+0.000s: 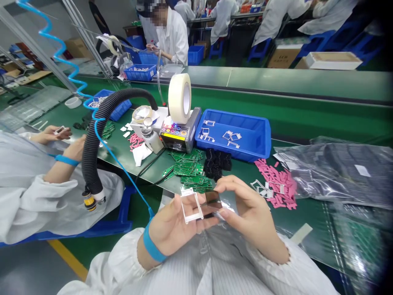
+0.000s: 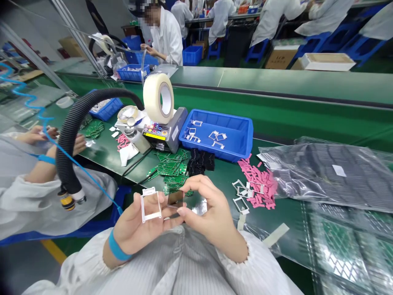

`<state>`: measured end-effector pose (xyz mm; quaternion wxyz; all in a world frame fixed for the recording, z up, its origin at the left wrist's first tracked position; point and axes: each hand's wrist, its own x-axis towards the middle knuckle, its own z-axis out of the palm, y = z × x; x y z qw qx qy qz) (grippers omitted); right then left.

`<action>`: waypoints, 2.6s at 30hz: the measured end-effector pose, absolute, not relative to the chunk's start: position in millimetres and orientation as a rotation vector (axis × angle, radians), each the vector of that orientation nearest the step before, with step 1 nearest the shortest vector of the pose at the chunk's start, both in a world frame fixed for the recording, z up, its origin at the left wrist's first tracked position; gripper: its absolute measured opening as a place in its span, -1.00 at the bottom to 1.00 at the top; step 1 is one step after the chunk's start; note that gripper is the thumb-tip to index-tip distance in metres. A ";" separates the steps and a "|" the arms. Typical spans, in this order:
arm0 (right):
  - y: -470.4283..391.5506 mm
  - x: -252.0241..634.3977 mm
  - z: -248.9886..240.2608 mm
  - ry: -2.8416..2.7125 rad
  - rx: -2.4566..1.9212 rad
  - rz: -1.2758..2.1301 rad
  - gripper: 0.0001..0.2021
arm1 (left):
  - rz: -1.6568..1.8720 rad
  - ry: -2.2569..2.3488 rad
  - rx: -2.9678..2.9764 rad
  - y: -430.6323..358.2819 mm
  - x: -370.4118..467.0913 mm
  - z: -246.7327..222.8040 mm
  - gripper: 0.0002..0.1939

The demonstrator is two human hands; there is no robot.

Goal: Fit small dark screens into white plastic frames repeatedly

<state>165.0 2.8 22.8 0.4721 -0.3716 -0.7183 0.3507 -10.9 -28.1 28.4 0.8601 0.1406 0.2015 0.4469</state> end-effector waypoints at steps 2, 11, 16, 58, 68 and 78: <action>2.0 166.7 27.2 -1.789 -0.919 0.768 -0.82 | 0.945 0.500 0.298 -28.2 -10.9 25.0 -0.60; -5.6 158.6 49.7 -2.228 -0.895 0.040 -0.76 | 1.029 0.609 0.590 -24.2 -8.1 7.8 -0.53; -4.3 159.5 51.6 -2.335 -0.827 0.067 -0.78 | 0.957 0.556 0.640 -21.0 -8.8 -3.0 -0.52; 85.0 316.2 -58.1 -1.802 -2.495 0.123 -0.70 | 0.930 0.602 0.216 -29.2 1.9 -49.2 -0.64; 133.5 325.9 -63.9 -1.608 -2.711 -0.104 -0.61 | 0.948 0.552 0.136 -32.6 -6.6 -61.3 -0.67; 122.0 322.6 -59.8 -1.827 -2.575 -0.042 -0.67 | 0.954 0.596 0.094 -32.2 0.7 -54.5 -0.67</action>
